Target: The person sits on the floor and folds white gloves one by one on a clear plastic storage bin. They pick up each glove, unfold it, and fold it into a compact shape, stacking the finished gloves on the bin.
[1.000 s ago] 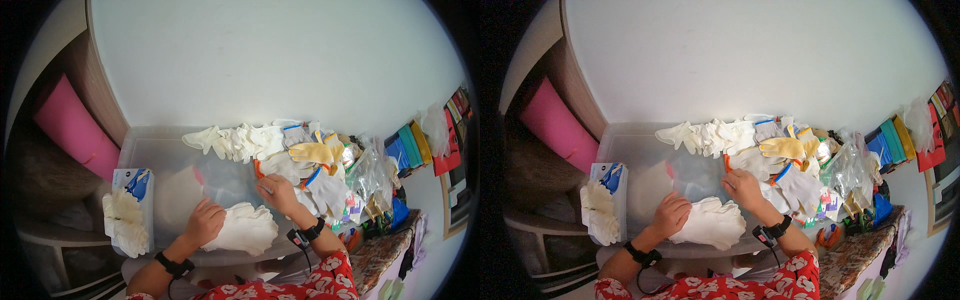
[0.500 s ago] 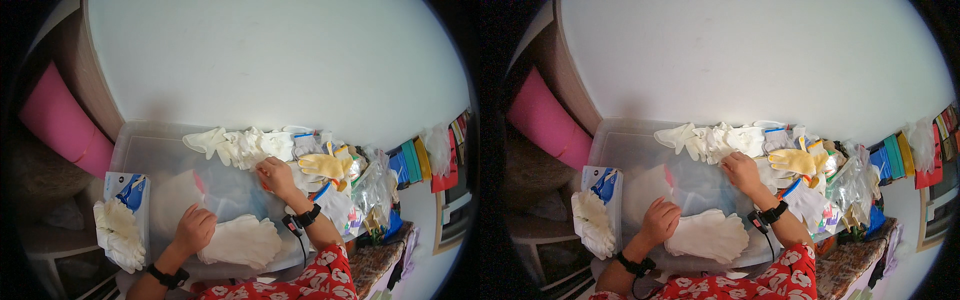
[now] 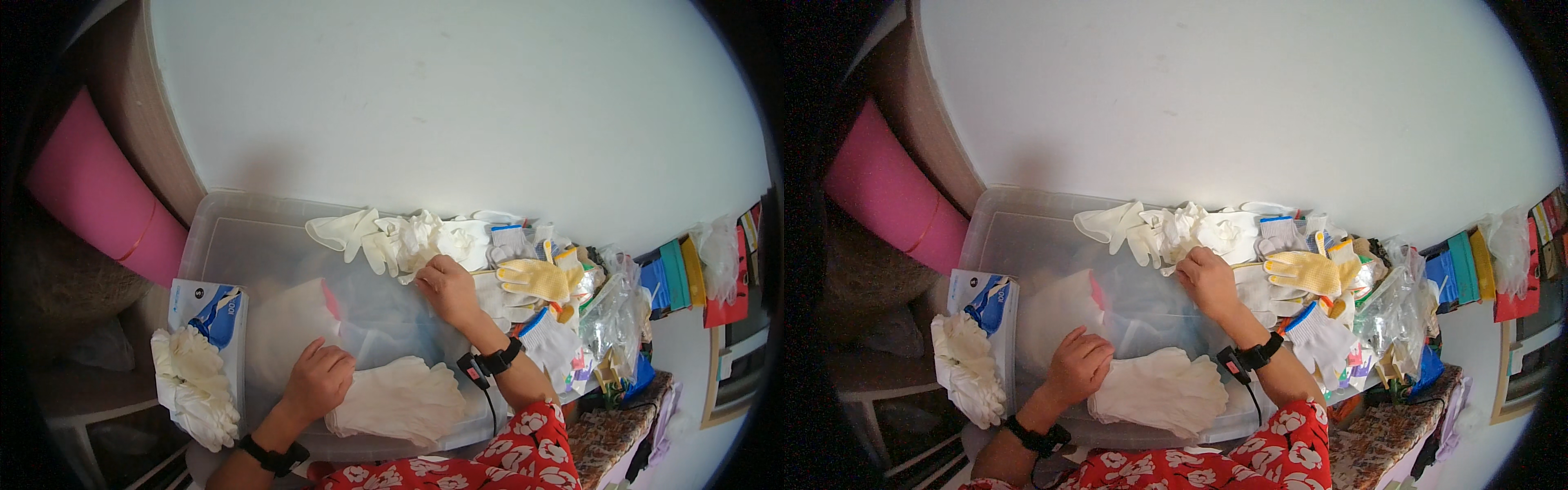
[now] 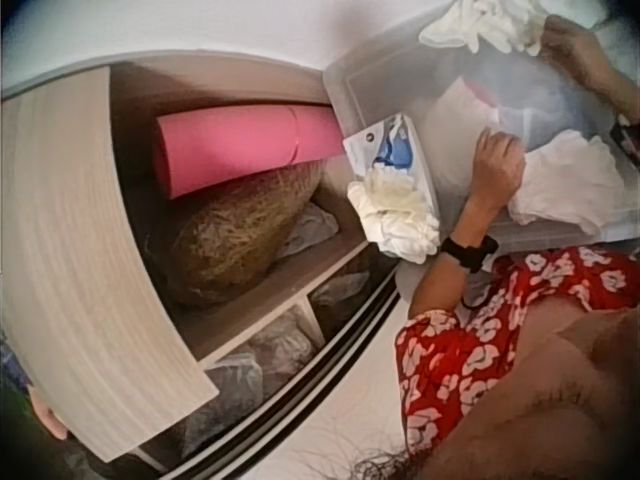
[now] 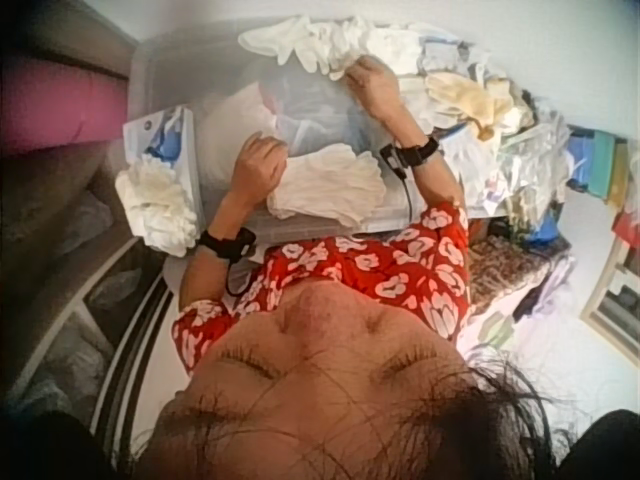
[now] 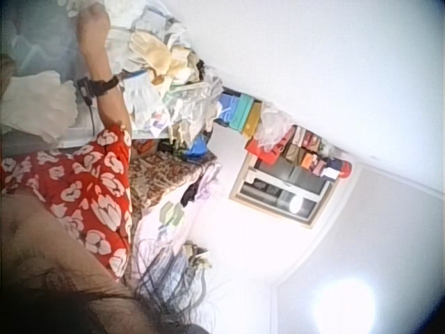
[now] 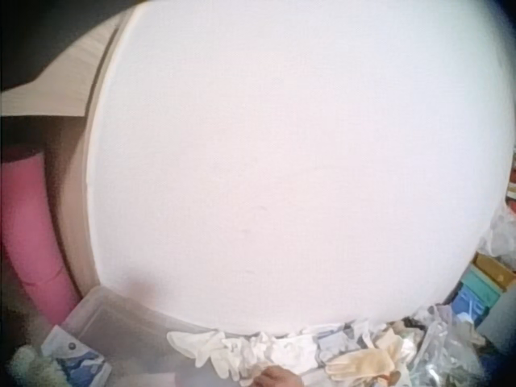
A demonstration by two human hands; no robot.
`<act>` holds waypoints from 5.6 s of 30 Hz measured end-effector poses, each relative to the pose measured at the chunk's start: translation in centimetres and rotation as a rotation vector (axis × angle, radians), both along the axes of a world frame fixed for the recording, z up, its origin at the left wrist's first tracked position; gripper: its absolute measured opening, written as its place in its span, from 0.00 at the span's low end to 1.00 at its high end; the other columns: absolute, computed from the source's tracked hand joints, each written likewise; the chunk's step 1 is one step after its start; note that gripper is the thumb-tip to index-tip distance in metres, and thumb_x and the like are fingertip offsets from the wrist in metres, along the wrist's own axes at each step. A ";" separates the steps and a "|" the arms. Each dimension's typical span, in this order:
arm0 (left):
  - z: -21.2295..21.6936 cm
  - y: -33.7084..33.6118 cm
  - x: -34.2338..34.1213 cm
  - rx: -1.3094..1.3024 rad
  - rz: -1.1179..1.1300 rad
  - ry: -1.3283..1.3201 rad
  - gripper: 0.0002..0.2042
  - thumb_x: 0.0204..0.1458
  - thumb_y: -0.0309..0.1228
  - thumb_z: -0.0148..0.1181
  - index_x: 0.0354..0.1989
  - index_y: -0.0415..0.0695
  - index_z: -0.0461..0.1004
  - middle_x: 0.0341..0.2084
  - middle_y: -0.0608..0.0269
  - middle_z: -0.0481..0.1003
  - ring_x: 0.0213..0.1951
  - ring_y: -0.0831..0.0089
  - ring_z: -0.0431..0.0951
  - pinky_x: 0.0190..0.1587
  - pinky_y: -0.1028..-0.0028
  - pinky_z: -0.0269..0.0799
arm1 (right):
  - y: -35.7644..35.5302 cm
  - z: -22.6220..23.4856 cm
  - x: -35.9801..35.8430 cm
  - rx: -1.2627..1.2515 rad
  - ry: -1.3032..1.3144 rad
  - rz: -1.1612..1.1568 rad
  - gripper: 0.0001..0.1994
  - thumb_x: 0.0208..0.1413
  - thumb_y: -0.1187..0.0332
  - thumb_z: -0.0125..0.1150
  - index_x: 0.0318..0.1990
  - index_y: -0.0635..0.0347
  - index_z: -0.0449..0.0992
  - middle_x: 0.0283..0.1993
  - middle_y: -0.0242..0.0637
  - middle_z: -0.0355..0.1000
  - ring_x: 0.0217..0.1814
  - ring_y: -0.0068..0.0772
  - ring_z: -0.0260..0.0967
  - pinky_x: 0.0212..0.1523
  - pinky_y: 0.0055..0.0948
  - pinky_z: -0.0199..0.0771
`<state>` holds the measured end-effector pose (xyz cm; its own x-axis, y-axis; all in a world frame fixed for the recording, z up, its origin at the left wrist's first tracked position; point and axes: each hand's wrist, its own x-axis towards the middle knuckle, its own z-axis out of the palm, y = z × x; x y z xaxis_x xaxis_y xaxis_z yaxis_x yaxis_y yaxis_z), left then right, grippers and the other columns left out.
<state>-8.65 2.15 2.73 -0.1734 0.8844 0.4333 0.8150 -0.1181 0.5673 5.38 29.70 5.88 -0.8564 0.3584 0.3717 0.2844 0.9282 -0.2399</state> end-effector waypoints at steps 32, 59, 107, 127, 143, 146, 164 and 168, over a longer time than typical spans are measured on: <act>4.0 1.0 4.3 0.148 0.064 -0.233 0.22 0.47 0.27 0.69 0.52 0.40 0.72 0.51 0.49 0.73 0.52 0.51 0.74 0.54 0.60 0.71 | -11.0 14.4 8.2 -0.688 0.402 0.029 0.04 0.58 0.75 0.65 0.38 0.63 0.78 0.36 0.31 0.77 0.35 0.18 0.74 0.36 0.19 0.74; 3.2 1.9 5.0 -0.305 -0.216 -1.276 0.14 0.49 0.20 0.64 0.46 0.37 0.74 0.36 0.66 0.79 0.38 0.81 0.77 0.42 0.77 0.74 | -10.8 6.5 11.7 -1.326 0.588 -0.206 0.07 0.64 0.67 0.59 0.42 0.60 0.74 0.33 0.30 0.75 0.34 0.19 0.74 0.36 0.20 0.71; 3.0 2.6 5.2 -0.427 -0.291 -1.601 0.23 0.64 0.26 0.50 0.67 0.38 0.56 0.54 0.55 0.71 0.55 0.68 0.73 0.59 0.69 0.70 | -14.3 7.0 11.2 -1.505 -0.008 0.053 0.17 0.69 0.59 0.52 0.54 0.63 0.76 0.43 0.21 0.75 0.42 0.11 0.65 0.44 0.17 0.67; 1.9 0.0 7.5 -0.564 -0.192 -0.990 0.13 0.54 0.29 0.63 0.44 0.36 0.76 0.33 0.61 0.79 0.33 0.74 0.78 0.39 0.73 0.74 | -9.8 3.5 14.4 -1.164 -0.219 0.074 0.11 0.59 0.67 0.64 0.43 0.66 0.78 0.34 0.29 0.77 0.36 0.16 0.68 0.40 0.22 0.70; 1.6 -1.5 4.0 -0.484 0.076 -0.314 0.14 0.46 0.34 0.65 0.37 0.39 0.74 0.27 0.44 0.78 0.33 0.46 0.79 0.37 0.56 0.73 | -11.3 0.0 11.2 -0.763 -0.090 -0.225 0.06 0.57 0.72 0.64 0.38 0.65 0.79 0.27 0.33 0.75 0.29 0.21 0.69 0.33 0.24 0.71; 1.5 -1.7 3.8 -0.496 0.096 -0.210 0.14 0.46 0.35 0.66 0.38 0.40 0.74 0.27 0.46 0.78 0.33 0.46 0.79 0.37 0.55 0.74 | -11.8 0.5 10.4 -0.661 -0.080 -0.264 0.07 0.56 0.70 0.65 0.38 0.64 0.79 0.27 0.37 0.76 0.27 0.27 0.71 0.32 0.26 0.72; 2.6 -1.9 4.3 -0.542 0.178 0.030 0.16 0.45 0.30 0.66 0.42 0.42 0.70 0.35 0.48 0.78 0.38 0.49 0.79 0.39 0.57 0.75 | -11.8 0.9 9.9 -0.458 -0.004 -0.297 0.06 0.52 0.69 0.67 0.35 0.59 0.79 0.33 0.40 0.77 0.32 0.42 0.75 0.33 0.36 0.74; 3.6 -1.6 5.0 -0.202 0.194 0.032 0.16 0.47 0.28 0.66 0.43 0.42 0.70 0.45 0.52 0.73 0.44 0.53 0.77 0.41 0.60 0.75 | -11.8 1.9 10.4 -0.468 0.024 -0.279 0.07 0.51 0.70 0.68 0.36 0.61 0.79 0.32 0.39 0.77 0.30 0.36 0.75 0.33 0.32 0.74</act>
<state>-3.60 0.54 6.35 -0.3365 0.9053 0.2594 0.8294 0.1544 0.5369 15.74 17.91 7.80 -0.6982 0.7027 0.1364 0.4941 0.6110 -0.6185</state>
